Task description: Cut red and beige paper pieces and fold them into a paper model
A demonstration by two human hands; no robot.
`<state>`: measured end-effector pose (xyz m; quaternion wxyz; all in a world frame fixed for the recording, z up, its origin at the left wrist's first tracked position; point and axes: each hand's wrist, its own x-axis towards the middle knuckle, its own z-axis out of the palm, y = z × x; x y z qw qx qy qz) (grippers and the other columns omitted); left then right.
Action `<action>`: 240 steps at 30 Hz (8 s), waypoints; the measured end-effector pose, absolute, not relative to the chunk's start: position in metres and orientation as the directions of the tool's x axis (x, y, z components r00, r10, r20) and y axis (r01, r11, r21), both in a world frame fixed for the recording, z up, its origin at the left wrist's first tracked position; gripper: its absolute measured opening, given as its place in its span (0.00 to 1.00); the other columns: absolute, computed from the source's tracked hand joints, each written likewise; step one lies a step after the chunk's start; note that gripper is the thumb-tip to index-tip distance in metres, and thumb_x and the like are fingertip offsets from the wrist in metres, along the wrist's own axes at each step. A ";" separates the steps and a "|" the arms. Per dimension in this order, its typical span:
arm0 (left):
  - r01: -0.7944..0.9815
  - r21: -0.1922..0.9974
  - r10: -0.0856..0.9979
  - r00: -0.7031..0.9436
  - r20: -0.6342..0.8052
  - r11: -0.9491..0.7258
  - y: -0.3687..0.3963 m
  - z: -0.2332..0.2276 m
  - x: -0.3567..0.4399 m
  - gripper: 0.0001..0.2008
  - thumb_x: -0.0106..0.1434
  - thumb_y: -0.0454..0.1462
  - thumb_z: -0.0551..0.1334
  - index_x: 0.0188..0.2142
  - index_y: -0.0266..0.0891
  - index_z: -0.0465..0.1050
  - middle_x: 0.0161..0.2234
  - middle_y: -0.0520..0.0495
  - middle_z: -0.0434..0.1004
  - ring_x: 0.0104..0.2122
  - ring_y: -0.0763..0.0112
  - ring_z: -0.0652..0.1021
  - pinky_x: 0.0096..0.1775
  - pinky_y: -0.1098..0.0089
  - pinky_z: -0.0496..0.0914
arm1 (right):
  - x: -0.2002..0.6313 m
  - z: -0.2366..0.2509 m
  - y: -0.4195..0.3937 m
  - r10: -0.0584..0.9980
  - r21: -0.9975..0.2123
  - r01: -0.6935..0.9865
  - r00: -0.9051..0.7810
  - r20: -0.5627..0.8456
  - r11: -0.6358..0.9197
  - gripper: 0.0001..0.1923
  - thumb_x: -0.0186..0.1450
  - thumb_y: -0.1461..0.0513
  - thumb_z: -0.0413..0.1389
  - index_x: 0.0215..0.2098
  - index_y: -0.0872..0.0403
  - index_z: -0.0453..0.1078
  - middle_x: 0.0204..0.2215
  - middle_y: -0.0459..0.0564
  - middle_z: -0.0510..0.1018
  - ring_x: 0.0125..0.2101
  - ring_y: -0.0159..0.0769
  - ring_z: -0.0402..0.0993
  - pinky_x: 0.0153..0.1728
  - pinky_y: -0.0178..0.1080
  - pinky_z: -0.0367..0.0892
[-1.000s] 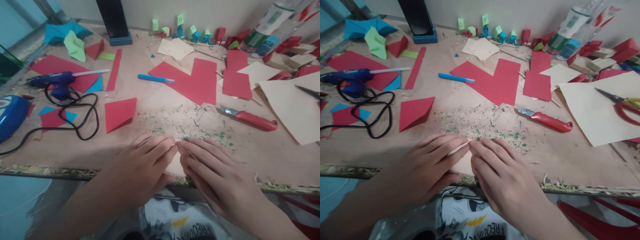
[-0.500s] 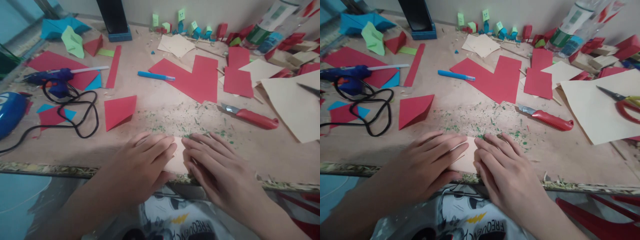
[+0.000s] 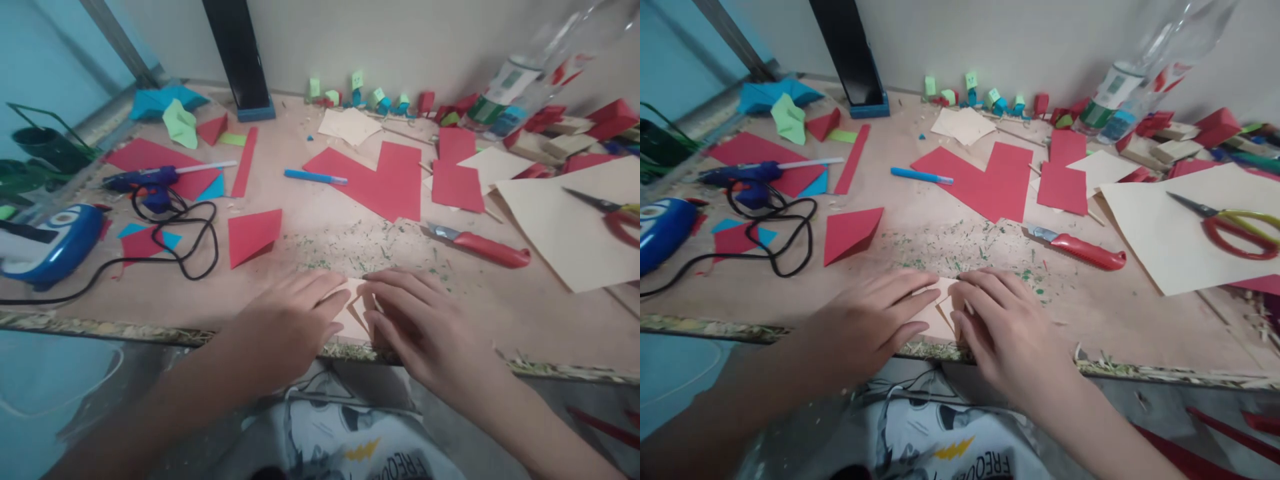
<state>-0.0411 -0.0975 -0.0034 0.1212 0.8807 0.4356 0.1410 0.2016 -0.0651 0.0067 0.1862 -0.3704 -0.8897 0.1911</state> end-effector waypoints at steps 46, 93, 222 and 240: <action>-0.062 0.998 0.985 0.174 -0.013 0.024 0.022 0.039 -0.030 0.23 0.51 0.37 0.75 0.46 0.40 0.75 0.42 0.48 0.75 0.39 0.69 0.76 0.40 0.69 0.70 | 0.174 0.034 0.035 0.899 -0.985 0.094 -0.403 -0.173 -0.148 0.24 0.59 0.44 0.68 0.32 0.58 0.80 0.31 0.53 0.82 0.31 0.37 0.75 0.33 0.40 0.68; -0.074 0.995 0.976 0.212 -0.043 0.060 0.014 0.001 -0.027 0.12 0.62 0.43 0.71 0.37 0.35 0.80 0.34 0.46 0.80 0.34 0.67 0.78 0.38 0.68 0.71 | 0.182 0.006 0.027 0.893 -0.972 0.069 -0.386 -0.233 -0.224 0.19 0.64 0.49 0.68 0.27 0.56 0.80 0.22 0.44 0.74 0.22 0.27 0.63 0.22 0.33 0.55; -0.057 0.992 0.987 0.126 -0.102 0.110 0.017 0.000 -0.030 0.19 0.64 0.51 0.66 0.31 0.36 0.72 0.19 0.53 0.70 0.14 0.75 0.70 0.14 0.76 0.64 | 0.184 0.005 0.027 0.901 -0.986 -0.079 -0.421 -0.100 -0.147 0.11 0.63 0.54 0.68 0.34 0.53 0.84 0.26 0.50 0.85 0.27 0.32 0.79 0.31 0.32 0.72; 0.006 1.000 0.996 0.090 -0.030 0.029 0.016 0.002 -0.029 0.18 0.66 0.49 0.64 0.29 0.36 0.73 0.19 0.54 0.68 0.13 0.77 0.69 0.14 0.76 0.64 | 0.182 0.008 0.024 0.944 -0.997 0.077 -0.326 -0.051 -0.027 0.11 0.64 0.55 0.64 0.34 0.54 0.82 0.24 0.46 0.82 0.25 0.31 0.76 0.27 0.32 0.71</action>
